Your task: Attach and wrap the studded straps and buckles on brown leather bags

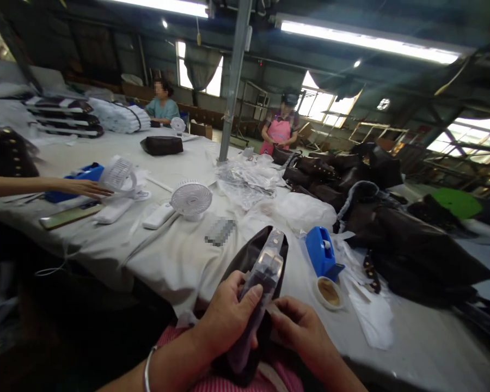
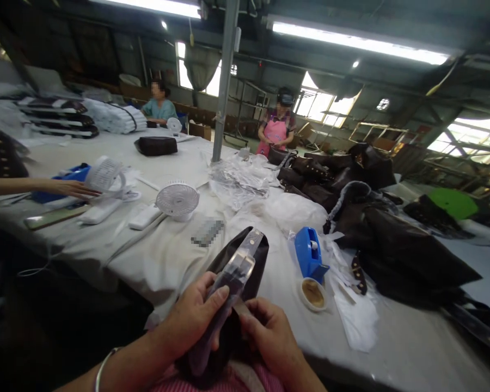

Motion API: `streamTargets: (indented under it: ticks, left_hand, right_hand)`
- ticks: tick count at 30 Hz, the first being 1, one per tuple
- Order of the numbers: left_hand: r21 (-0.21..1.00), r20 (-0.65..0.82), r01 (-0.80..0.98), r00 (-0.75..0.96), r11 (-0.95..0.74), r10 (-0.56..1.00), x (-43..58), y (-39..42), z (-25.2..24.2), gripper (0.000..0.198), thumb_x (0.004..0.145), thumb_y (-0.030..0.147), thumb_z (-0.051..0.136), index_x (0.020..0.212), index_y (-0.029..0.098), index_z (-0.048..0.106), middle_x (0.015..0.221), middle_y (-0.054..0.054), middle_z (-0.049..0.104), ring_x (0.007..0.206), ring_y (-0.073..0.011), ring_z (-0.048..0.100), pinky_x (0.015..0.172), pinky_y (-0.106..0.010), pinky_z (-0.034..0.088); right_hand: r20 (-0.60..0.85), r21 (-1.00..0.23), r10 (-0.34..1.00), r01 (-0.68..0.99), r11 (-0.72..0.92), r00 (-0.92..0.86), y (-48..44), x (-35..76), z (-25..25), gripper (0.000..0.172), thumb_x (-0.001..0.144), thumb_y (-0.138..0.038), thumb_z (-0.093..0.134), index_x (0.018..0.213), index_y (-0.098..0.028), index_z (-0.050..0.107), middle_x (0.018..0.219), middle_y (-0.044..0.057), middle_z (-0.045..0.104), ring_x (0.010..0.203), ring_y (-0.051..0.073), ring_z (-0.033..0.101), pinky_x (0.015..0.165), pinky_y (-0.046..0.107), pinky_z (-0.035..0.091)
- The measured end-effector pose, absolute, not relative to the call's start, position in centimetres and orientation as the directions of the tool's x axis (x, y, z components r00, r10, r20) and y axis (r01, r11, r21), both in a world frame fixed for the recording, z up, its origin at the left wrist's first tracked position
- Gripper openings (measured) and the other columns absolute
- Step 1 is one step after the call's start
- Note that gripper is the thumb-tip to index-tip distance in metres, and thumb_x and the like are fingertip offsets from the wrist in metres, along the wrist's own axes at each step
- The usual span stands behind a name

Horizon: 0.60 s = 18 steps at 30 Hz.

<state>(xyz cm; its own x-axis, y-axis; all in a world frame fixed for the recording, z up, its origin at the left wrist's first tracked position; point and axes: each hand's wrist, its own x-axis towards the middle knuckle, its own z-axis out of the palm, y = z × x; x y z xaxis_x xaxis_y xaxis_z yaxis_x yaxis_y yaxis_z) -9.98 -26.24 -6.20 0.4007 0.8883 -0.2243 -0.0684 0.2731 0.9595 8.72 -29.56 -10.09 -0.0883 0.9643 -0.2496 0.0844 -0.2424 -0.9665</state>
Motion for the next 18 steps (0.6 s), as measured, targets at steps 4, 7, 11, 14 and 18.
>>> streamTargets:
  ticks: [4,7,11,14,18]
  left_hand:
    - [0.947,-0.226,-0.111,0.44,0.303,0.869,-10.3,-26.1,-6.9,0.04,0.085,0.058,0.056,0.097,0.021,0.046,0.067,0.0,0.067,0.033,-0.013,0.058,0.027,-0.017,0.04]
    - [0.939,-0.255,-0.096,0.452,0.33,0.855,-10.3,-26.1,-7.3,0.043,0.085,0.059,0.056,0.098,0.019,0.049,0.066,-0.002,0.068,0.035,-0.0147,0.06,0.028,-0.019,0.043]
    - [0.931,-0.315,-0.031,0.44,0.365,0.841,-10.6,-26.1,-7.0,0.044,0.084,0.059,0.057,0.089,0.015,0.056,0.054,-0.002,0.064,0.035,-0.0147,0.059,0.029,-0.017,0.042]
    - [0.933,-0.293,-0.066,0.435,0.354,0.851,-10.9,-25.9,-6.5,0.044,0.084,0.057,0.058,0.096,0.015,0.06,0.055,-0.001,0.064,0.034,-0.0143,0.058,0.029,-0.018,0.042]
    - [0.944,-0.248,-0.094,0.435,0.317,0.866,-10.8,-25.8,-6.3,0.04,0.084,0.055,0.058,0.1,0.018,0.058,0.06,0.0,0.066,0.035,-0.0138,0.058,0.029,-0.018,0.042]
  right_hand:
    - [-0.228,-0.962,0.974,0.155,-0.225,0.001,-29.3,9.4,-10.6,0.044,0.075,-0.059,0.069,0.069,-0.016,0.067,0.052,-0.002,0.053,0.044,0.009,0.039,0.043,0.022,0.029]
    - [-0.178,-0.974,0.984,0.138,-0.177,0.007,-28.5,8.9,-10.1,0.041,0.077,-0.056,0.069,0.069,-0.016,0.069,0.052,-0.001,0.053,0.048,0.01,0.04,0.045,0.023,0.031]
    - [-0.131,-0.971,0.991,0.205,-0.124,-0.022,-27.9,8.3,-8.5,0.033,0.08,-0.049,0.069,0.075,-0.017,0.072,0.057,0.001,0.059,0.053,0.012,0.049,0.052,0.025,0.041]
    - [-0.035,-0.941,0.999,0.339,-0.019,-0.041,-28.7,8.8,-6.8,0.025,0.082,-0.039,0.069,0.098,-0.021,0.072,0.081,0.005,0.07,0.065,0.017,0.059,0.062,0.029,0.049]
    - [0.183,-0.835,0.948,0.467,0.289,-0.26,-29.7,10.0,-4.7,0.045,0.078,-0.024,0.073,0.122,-0.027,0.063,0.109,0.008,0.069,0.089,0.023,0.065,0.078,0.034,0.053]
